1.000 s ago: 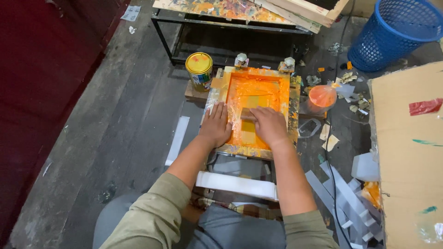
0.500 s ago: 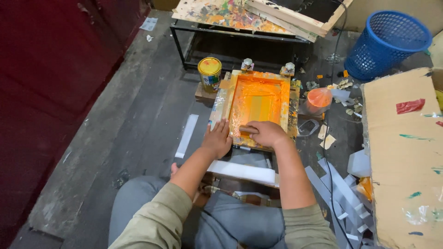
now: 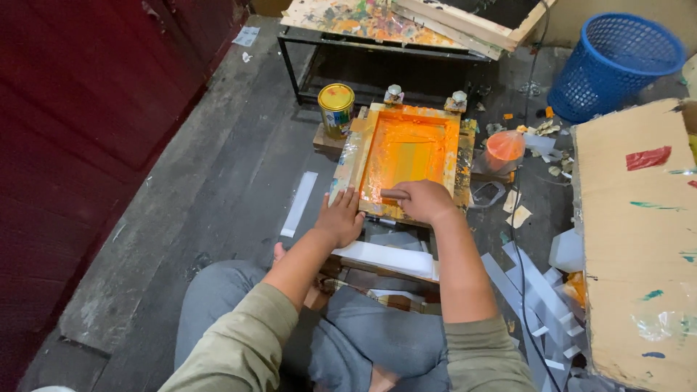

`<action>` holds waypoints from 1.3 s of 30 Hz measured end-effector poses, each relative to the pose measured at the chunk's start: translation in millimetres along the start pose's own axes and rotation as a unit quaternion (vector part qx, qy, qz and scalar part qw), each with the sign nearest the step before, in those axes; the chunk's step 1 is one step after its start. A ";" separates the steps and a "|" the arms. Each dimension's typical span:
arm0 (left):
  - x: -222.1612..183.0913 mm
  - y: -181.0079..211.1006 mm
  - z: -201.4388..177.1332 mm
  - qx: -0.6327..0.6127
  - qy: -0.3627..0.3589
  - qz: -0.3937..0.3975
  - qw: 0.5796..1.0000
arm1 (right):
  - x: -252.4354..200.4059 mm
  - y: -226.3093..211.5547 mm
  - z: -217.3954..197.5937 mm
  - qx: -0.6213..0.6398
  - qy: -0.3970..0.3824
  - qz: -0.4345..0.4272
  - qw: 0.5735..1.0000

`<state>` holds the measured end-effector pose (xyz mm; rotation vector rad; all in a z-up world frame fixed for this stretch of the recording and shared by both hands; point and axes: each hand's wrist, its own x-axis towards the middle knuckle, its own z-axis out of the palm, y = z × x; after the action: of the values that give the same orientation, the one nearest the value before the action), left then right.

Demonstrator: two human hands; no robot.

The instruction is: Manually screen printing orange ink onto small white material strips using a squeegee and a screen frame.

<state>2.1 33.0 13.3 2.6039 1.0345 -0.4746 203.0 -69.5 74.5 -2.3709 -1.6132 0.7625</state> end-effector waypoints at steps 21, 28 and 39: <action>94.0 -1.1 -45.2 0.000 0.026 0.009 1.000 | 99.3 62.5 51.4 -0.091 0.104 -0.041 0.990; 76.6 -7.7 -26.5 0.006 0.045 0.010 0.999 | 68.0 31.9 29.3 -0.077 0.070 -0.043 0.994; -15.1 -5.5 1.2 -0.025 0.008 0.018 0.999 | -12.9 -26.5 0.3 0.090 -0.060 0.025 0.994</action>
<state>-12.4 27.3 17.5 2.5814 0.9893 -0.4157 177.6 -70.7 89.3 -2.2842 -1.4630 1.0324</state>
